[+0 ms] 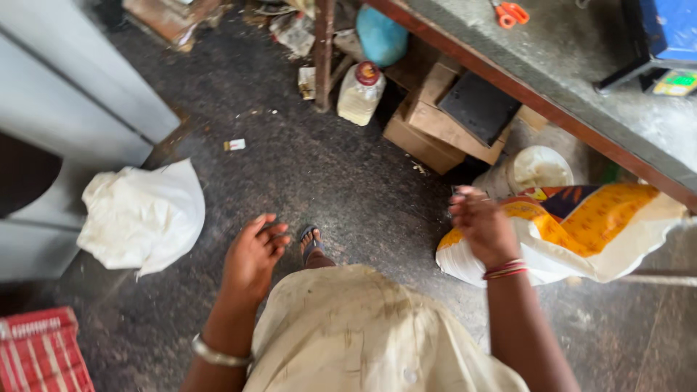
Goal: The person wipes the inside of metal baking molds using a cloth, moving through several slots one at a time and turning the mold over to reach different sections.
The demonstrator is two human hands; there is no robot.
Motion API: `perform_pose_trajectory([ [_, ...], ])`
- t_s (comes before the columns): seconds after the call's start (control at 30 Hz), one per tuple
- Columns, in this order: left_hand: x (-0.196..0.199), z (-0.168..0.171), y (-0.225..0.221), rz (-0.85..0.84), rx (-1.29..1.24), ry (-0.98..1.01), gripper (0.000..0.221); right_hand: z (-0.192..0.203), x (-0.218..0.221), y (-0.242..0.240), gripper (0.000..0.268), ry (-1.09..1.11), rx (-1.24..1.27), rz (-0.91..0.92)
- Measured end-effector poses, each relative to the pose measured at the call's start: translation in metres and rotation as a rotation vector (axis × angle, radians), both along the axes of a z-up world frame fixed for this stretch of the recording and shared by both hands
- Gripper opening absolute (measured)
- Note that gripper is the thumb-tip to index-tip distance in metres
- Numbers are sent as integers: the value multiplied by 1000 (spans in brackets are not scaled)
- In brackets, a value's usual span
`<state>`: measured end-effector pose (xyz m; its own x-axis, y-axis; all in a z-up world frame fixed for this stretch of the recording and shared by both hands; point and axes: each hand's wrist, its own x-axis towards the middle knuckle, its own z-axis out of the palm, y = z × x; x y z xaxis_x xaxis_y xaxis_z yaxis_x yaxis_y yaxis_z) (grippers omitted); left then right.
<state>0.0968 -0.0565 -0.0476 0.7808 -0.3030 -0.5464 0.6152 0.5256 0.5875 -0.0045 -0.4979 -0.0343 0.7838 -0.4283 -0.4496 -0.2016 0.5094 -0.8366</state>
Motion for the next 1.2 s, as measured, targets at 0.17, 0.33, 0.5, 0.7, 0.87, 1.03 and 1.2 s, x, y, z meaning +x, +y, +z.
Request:
perform_pose_trajectory([
  [0.17, 117, 38, -91, -286, 27, -157, 34, 53, -29, -82, 14, -251, -15, -455],
  [0.33, 192, 87, -172, -523, -20, -409, 31, 59, -39, -83, 12, -245, -17, -638],
  [0.5, 201, 96, -209, -649, -86, -386, 26, 13, -31, -49, 19, -8, 73, -706],
  [0.7, 189, 25, -190, -665, -47, -91, 25, 15, -13, -53, 21, 165, 33, -647],
  [0.87, 199, -39, -147, -441, -25, 71, 24, 35, 43, -79, 16, 211, -72, -445],
  [1.03, 224, -55, -115, -153, 52, 20, 22, -28, 146, -82, 20, 276, -200, 68],
  [1.2, 192, -66, -90, 280, 115, 69, 27, -144, 189, -34, 27, 495, -246, 790],
])
